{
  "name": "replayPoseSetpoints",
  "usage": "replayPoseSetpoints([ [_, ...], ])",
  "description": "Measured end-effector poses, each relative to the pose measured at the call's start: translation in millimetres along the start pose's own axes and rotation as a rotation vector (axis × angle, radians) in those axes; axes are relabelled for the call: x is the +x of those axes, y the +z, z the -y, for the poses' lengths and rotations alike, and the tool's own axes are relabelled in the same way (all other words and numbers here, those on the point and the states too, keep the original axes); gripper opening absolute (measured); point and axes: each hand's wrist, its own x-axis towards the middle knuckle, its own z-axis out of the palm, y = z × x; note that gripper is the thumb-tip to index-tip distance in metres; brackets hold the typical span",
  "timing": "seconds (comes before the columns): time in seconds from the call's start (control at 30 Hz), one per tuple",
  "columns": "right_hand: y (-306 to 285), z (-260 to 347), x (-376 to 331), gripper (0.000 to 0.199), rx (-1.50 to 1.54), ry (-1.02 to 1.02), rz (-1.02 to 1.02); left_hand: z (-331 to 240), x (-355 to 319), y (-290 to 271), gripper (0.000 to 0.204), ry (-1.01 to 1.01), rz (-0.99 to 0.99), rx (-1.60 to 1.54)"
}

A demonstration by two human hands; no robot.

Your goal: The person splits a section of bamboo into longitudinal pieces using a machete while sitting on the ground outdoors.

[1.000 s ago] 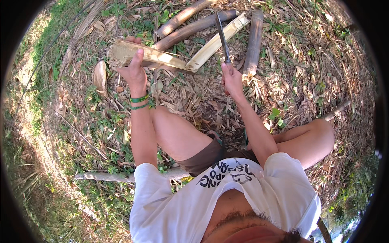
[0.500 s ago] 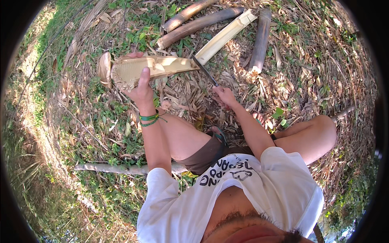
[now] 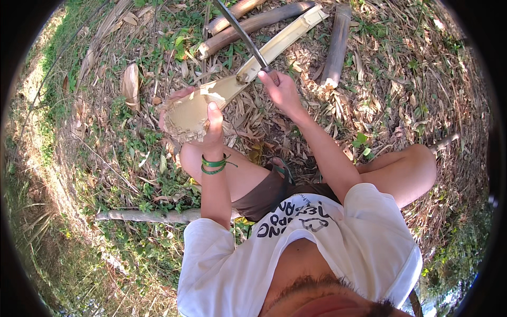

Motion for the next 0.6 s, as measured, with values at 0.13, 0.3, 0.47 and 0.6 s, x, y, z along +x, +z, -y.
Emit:
replayPoseSetpoints([
  [0.13, 5.2, -72.3, -25.6, 0.054, -0.184, -0.085, 0.03, -12.9, -7.3, 7.0, 0.077, 0.021, -0.063, 0.035],
  [0.3, -23.1, -190.9, -14.6, 0.079, -0.607, 0.249, 0.195, -58.9, 41.0, -16.3, 0.074, -0.014, -0.143, -0.203],
  [0.47, -32.4, -179.8, -0.6, 0.083, -0.503, 0.434, 0.194, -91.8, 96.1, -52.8, 0.08, 0.033, 0.086, -0.403],
  [0.6, -51.9, -161.0, 12.4, 0.086, -0.368, 0.527, 0.011, -72.9, 103.8, -24.1, 0.07, 0.024, 0.223, -0.385],
])
